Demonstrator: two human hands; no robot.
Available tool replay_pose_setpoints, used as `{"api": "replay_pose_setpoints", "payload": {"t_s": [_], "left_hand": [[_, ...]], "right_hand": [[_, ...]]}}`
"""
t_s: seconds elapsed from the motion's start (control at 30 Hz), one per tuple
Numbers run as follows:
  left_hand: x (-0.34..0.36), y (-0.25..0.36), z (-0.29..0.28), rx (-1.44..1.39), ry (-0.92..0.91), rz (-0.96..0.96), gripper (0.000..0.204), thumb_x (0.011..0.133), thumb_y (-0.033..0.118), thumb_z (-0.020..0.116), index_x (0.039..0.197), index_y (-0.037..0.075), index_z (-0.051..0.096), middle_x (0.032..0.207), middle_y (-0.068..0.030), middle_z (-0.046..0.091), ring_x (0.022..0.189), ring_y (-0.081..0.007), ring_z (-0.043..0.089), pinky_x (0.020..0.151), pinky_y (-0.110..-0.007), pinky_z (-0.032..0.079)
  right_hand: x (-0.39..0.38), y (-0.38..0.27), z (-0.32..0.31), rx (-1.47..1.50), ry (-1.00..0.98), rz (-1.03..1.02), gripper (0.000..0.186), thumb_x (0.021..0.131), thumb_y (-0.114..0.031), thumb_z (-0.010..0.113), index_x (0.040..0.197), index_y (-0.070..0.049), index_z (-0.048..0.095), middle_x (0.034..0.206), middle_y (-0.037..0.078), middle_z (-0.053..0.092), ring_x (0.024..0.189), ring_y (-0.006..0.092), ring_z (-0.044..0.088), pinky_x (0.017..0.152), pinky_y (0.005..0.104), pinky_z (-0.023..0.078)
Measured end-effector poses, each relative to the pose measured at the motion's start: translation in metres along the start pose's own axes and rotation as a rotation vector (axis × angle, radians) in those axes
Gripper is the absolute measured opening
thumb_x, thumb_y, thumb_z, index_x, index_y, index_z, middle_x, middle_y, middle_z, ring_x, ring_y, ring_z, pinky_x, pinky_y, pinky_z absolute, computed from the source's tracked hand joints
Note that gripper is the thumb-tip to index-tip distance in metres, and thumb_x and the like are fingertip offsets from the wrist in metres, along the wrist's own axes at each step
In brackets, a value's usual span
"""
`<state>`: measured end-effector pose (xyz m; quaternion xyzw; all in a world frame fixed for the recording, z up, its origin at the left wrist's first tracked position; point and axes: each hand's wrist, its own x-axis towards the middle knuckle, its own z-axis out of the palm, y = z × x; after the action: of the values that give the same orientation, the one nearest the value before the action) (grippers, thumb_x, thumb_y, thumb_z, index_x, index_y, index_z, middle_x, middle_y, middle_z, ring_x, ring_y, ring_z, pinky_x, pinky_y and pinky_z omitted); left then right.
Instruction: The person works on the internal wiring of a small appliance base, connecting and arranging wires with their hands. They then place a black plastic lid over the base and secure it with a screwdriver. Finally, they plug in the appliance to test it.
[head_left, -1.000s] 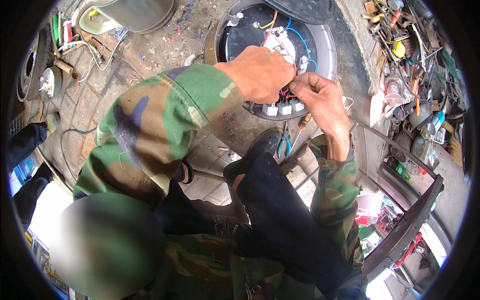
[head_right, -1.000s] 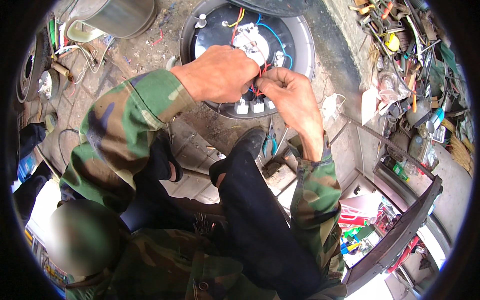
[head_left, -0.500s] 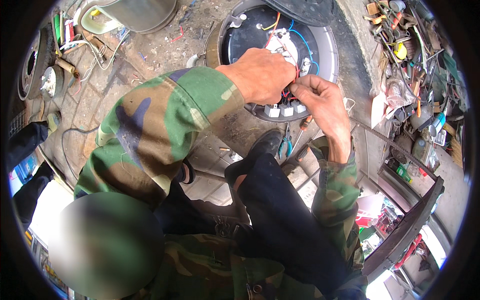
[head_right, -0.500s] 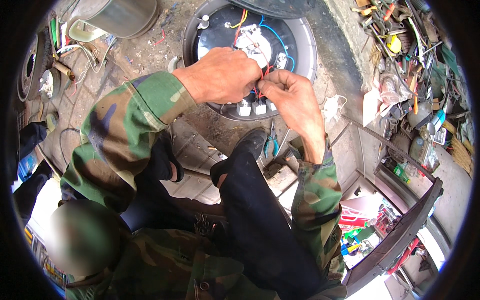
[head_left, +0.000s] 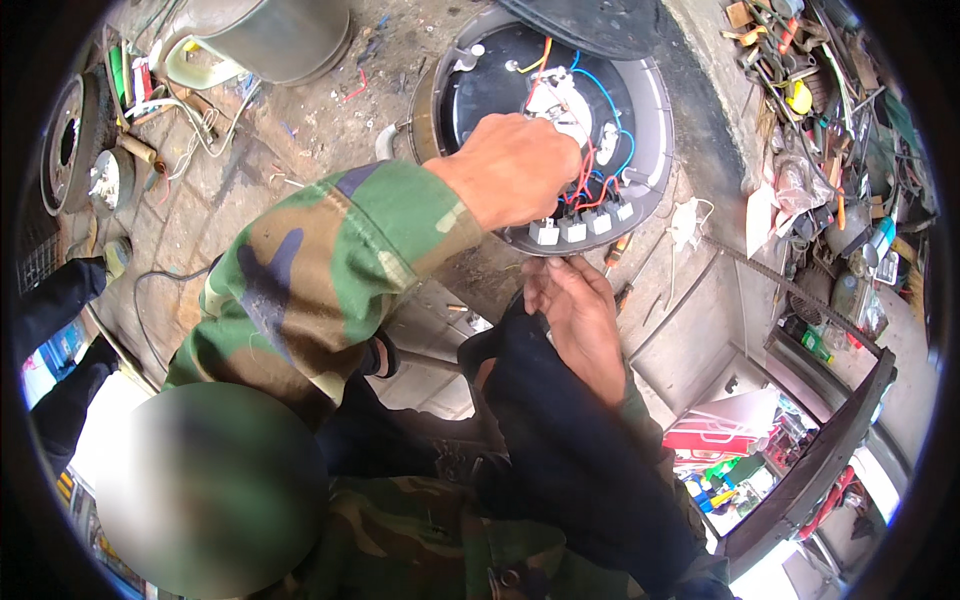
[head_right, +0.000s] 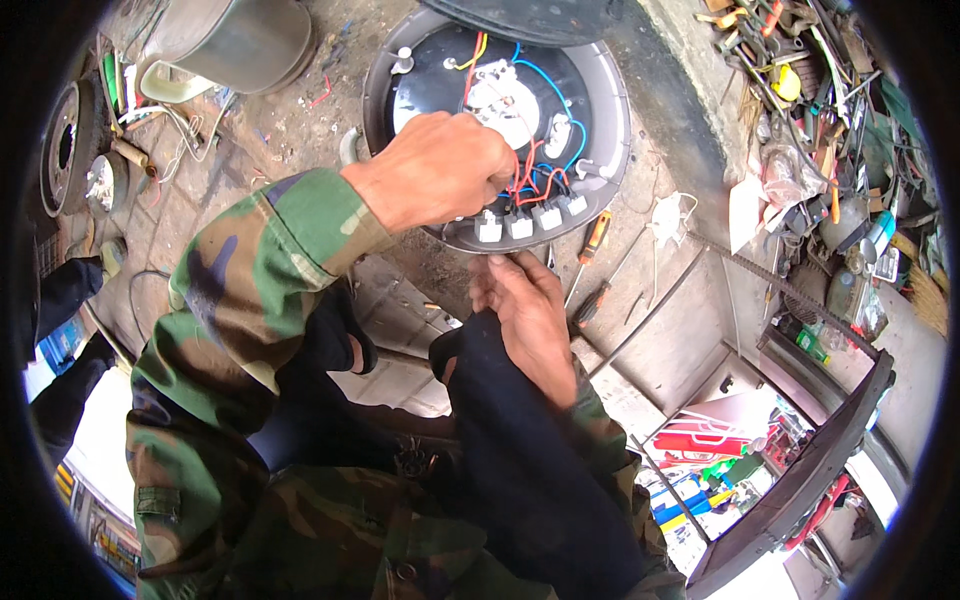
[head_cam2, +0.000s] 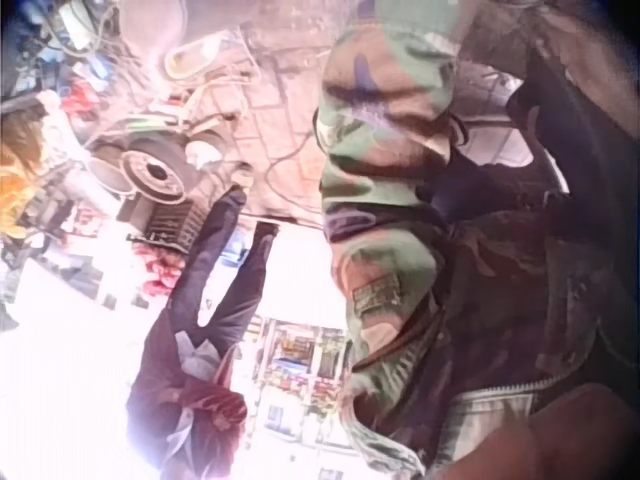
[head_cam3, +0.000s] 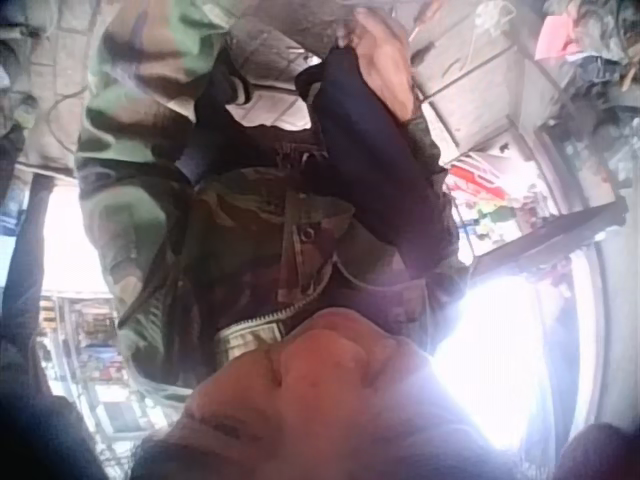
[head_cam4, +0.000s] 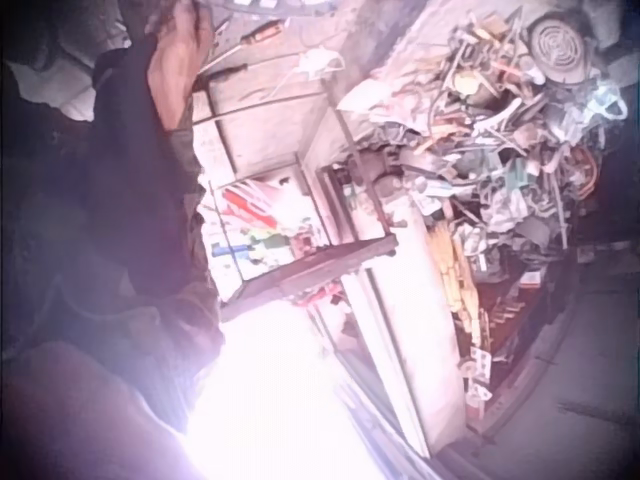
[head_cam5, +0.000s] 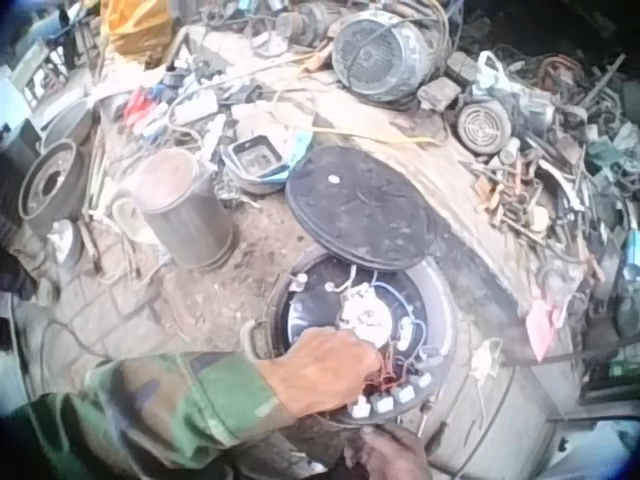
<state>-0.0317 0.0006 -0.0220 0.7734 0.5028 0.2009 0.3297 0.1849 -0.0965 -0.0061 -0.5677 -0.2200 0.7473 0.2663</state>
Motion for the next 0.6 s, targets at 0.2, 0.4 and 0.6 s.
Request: {"api": "replay_pose_setpoints", "payload": {"t_s": [0.2, 0.4, 0.6], "left_hand": [[-0.003, 0.006, 0.003, 0.055, 0.014, -0.007, 0.011, 0.083, 0.008, 0.072, 0.091, 0.01, 0.079, 0.087, -0.019, 0.076, 0.086, -0.0429, 0.074, 0.075, -0.054, 0.058], [-0.009, 0.01, -0.004, 0.058, -0.017, 0.007, 0.003, 0.085, 0.008, 0.074, 0.088, 0.008, 0.075, 0.102, -0.0146, 0.073, 0.087, -0.0395, 0.073, 0.075, -0.051, 0.057], [-0.007, 0.003, -0.002, 0.063, -0.025, 0.104, 0.003, 0.084, 0.007, 0.074, 0.086, 0.007, 0.072, 0.101, -0.0096, 0.073, 0.086, -0.0377, 0.073, 0.075, -0.051, 0.057]], "right_hand": [[0.015, 0.023, -0.013, 0.097, -0.074, -0.131, 0.027, 0.112, -0.018, 0.062, 0.128, 0.003, 0.068, 0.116, 0.016, 0.076, 0.09, 0.0212, 0.069, 0.08, 0.037, 0.054], [0.02, 0.034, -0.007, 0.117, -0.063, -0.219, 0.023, 0.111, -0.018, 0.066, 0.12, 0.002, 0.071, 0.109, 0.012, 0.076, 0.08, 0.0162, 0.066, 0.073, 0.0318, 0.053], [0.022, 0.04, -0.008, 0.098, -0.046, -0.237, 0.021, 0.111, -0.016, 0.065, 0.123, 0.001, 0.07, 0.106, 0.011, 0.076, 0.08, 0.0167, 0.067, 0.069, 0.032, 0.054]]}}
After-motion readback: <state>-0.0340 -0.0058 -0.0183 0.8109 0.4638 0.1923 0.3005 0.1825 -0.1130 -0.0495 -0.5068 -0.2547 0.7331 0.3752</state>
